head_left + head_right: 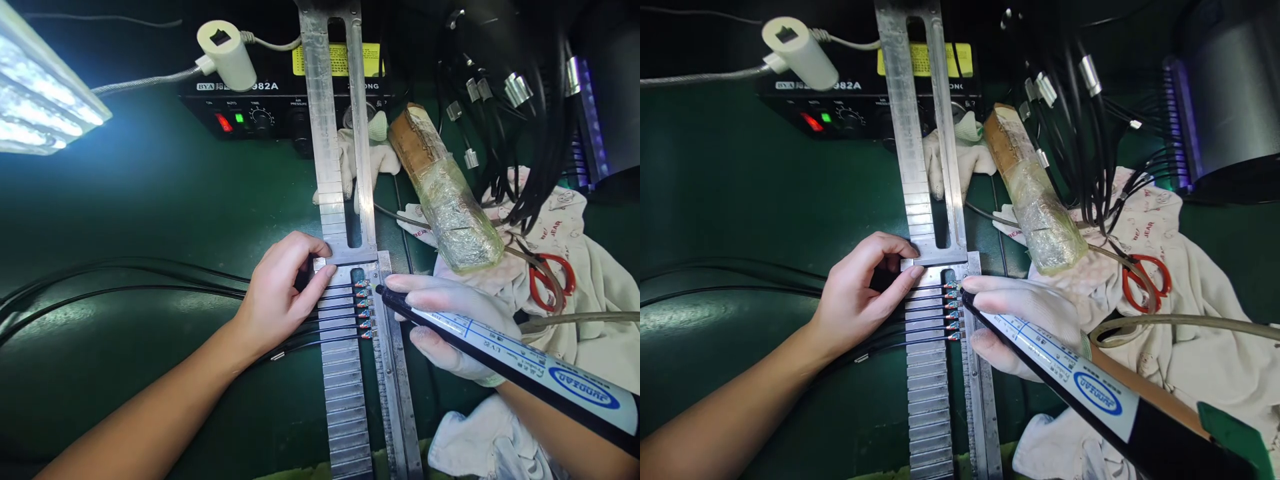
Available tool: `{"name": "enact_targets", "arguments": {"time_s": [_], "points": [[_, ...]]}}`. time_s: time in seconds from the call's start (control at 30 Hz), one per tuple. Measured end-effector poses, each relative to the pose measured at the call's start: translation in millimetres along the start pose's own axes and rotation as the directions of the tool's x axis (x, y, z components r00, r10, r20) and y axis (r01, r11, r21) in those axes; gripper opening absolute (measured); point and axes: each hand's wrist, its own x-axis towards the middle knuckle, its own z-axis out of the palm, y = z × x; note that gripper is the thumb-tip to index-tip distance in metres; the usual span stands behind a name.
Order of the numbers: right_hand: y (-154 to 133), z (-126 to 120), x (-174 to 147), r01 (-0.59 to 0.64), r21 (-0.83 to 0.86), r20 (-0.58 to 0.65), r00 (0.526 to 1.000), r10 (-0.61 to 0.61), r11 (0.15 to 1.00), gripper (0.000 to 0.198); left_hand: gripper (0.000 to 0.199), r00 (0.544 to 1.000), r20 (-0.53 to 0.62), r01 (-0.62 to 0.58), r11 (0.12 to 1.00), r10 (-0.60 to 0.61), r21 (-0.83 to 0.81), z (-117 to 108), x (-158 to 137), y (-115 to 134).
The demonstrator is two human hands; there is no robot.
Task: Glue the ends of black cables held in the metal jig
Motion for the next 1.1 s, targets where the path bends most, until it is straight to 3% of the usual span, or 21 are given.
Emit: {"name": "enact_targets", "arguments": {"time_s": [0.9,1.1], "points": [[0.8,1.2,-1.2,-0.044,0.053,-0.002,0.999,0.044,0.998,0.03,0.008,1.0,0.005,0.003,1.0,-0.003,0.018,-0.7,-0.8,-0.3],[-0.2,2.1,1.2,0.033,0.048,-0.004,0.999,-0.032,0.998,0.03,0.007,1.0,0.007,0.009,1.0,-0.009,0.019,-0.4,0.5,0.0]]}}
